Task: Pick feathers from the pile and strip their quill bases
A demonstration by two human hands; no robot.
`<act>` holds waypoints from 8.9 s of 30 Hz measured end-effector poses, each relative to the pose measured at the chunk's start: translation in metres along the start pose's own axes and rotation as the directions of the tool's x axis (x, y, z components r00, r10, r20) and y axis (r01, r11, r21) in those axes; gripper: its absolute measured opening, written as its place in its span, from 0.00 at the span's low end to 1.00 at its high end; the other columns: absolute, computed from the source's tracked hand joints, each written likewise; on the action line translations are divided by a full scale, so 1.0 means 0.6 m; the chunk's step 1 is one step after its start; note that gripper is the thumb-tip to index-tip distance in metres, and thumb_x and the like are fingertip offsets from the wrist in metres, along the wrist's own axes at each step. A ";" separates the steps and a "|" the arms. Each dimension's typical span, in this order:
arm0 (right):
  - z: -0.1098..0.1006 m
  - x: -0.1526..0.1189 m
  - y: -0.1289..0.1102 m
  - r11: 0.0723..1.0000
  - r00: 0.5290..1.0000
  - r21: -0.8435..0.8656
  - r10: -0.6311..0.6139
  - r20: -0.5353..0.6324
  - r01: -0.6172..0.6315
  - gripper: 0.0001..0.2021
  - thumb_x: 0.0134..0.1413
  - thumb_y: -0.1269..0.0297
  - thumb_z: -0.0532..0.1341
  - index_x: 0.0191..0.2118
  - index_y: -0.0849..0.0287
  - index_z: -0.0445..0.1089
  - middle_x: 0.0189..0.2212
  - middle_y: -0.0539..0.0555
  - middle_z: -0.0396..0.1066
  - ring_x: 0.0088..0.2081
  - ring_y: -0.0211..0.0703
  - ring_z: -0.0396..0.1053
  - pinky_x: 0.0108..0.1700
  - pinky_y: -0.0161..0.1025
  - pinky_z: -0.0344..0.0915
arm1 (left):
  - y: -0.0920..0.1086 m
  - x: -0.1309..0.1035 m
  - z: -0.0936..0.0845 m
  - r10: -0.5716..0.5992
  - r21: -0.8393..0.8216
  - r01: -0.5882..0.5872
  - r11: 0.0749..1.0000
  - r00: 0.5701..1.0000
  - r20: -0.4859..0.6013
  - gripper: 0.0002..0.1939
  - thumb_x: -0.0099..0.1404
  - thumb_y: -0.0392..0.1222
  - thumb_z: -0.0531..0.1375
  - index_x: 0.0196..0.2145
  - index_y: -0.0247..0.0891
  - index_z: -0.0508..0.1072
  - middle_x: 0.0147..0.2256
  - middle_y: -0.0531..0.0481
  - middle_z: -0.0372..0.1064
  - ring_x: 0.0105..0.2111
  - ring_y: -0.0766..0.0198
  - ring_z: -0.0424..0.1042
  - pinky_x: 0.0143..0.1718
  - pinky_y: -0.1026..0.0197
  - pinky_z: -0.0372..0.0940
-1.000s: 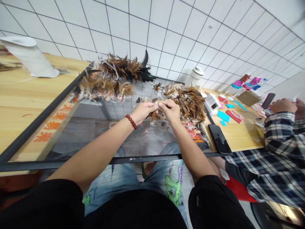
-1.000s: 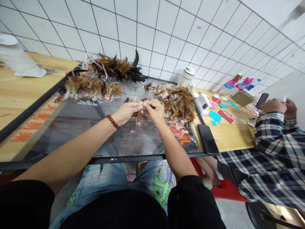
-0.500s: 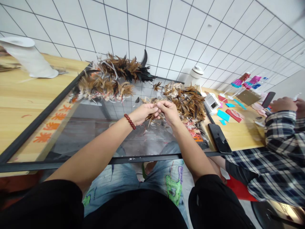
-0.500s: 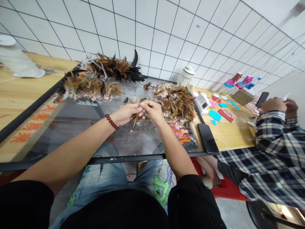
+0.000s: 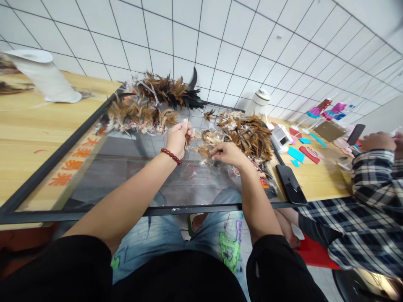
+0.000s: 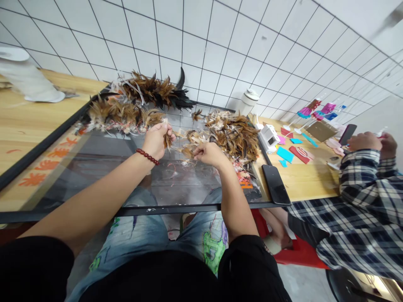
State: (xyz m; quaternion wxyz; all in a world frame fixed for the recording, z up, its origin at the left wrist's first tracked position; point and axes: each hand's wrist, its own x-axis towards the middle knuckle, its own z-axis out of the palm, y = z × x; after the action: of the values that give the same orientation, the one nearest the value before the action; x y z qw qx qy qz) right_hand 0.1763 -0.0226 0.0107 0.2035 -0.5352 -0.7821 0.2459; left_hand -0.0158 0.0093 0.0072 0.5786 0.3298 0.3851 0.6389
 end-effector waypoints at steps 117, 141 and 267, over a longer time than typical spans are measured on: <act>0.024 0.023 -0.028 0.608 0.882 0.751 0.172 -0.440 0.256 0.13 0.39 0.54 0.70 0.29 0.58 0.74 0.23 0.48 0.68 0.27 0.34 0.65 0.31 0.34 0.64 | -0.013 -0.043 0.020 -0.214 0.267 0.093 0.959 0.857 0.469 0.10 0.58 0.44 0.64 0.26 0.33 0.72 0.19 0.53 0.64 0.21 0.69 0.68 0.26 0.65 0.62; 0.026 0.025 -0.026 0.454 0.956 0.876 0.147 -0.253 0.162 0.16 0.34 0.53 0.72 0.25 0.58 0.72 0.16 0.44 0.63 0.20 0.29 0.56 0.23 0.30 0.56 | 0.001 -0.045 0.011 -0.432 0.253 0.352 0.901 0.694 0.576 0.10 0.58 0.40 0.64 0.25 0.31 0.70 0.17 0.55 0.56 0.20 0.69 0.65 0.25 0.64 0.63; 0.031 0.032 -0.016 0.272 0.938 0.924 0.147 -0.315 0.268 0.18 0.40 0.56 0.71 0.28 0.56 0.60 0.22 0.42 0.62 0.20 0.28 0.55 0.24 0.28 0.56 | 0.019 -0.059 0.022 -0.475 0.528 0.166 0.833 0.705 0.527 0.10 0.63 0.36 0.56 0.24 0.32 0.68 0.19 0.55 0.58 0.14 0.77 0.51 0.13 0.73 0.42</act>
State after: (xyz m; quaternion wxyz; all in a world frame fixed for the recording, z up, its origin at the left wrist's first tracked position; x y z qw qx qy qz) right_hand 0.1517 -0.0110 0.0027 0.6249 -0.3061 -0.4469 0.5623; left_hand -0.0058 -0.0251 0.0244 0.6882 0.5749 0.3519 0.2686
